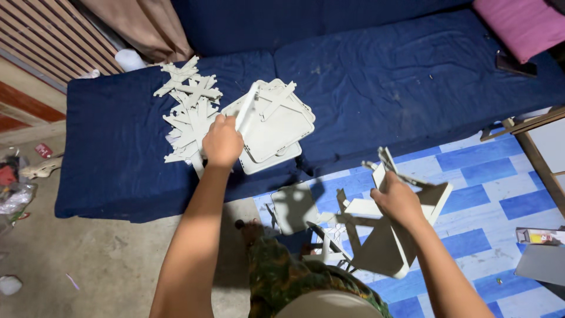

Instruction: The person takes apart a small white folding stool, pulling the legs and side panels away from the seat and detaching cross-brace pieces by hand. They stack the separated parts on a nearby bed and continue breaking down additional stool components on the floor.

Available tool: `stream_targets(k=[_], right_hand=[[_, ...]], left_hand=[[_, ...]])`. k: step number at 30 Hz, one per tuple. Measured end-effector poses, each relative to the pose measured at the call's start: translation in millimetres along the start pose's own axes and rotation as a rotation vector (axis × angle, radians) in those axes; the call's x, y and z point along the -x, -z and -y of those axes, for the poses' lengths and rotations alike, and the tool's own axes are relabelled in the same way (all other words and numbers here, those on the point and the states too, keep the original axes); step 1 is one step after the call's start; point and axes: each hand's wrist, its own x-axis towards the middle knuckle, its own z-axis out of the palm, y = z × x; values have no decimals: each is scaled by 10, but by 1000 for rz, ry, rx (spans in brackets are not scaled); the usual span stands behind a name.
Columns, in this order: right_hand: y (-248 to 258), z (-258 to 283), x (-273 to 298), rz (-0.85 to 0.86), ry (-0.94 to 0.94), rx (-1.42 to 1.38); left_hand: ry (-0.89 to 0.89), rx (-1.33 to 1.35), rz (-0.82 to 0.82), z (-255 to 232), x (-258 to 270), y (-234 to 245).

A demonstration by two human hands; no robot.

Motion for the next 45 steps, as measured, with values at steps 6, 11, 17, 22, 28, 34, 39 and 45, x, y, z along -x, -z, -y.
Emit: stream_targets(k=[6, 11, 17, 22, 28, 34, 39, 45], right_hand=[[-164, -161, 128, 32, -102, -57], [-342, -395, 317, 25, -228, -244], [-468, -526, 491, 13, -343, -347], [-502, -626, 652, -52, -366, -560], [-396, -496, 380, -135, -309, -796], [-222, -110, -253, -108, -293, -1352], [-76, 586, -504, 60, -67, -1241], [87, 995, -382, -92, 368, -595]], left_hand=[[-351, -50, -229, -193, -26, -637], [-378, 17, 67, -732, 353, -1286], [-285, -158, 226, -920, 418, -1837], [-58, -204, 464, -716, -133, -2033], [227, 171, 663, -936, -346, -1490], [263, 633, 818, -1073, 666, -878], [71, 1110, 835, -1322, 1040, -630], [450, 1470, 675, -1699, 951, -522]])
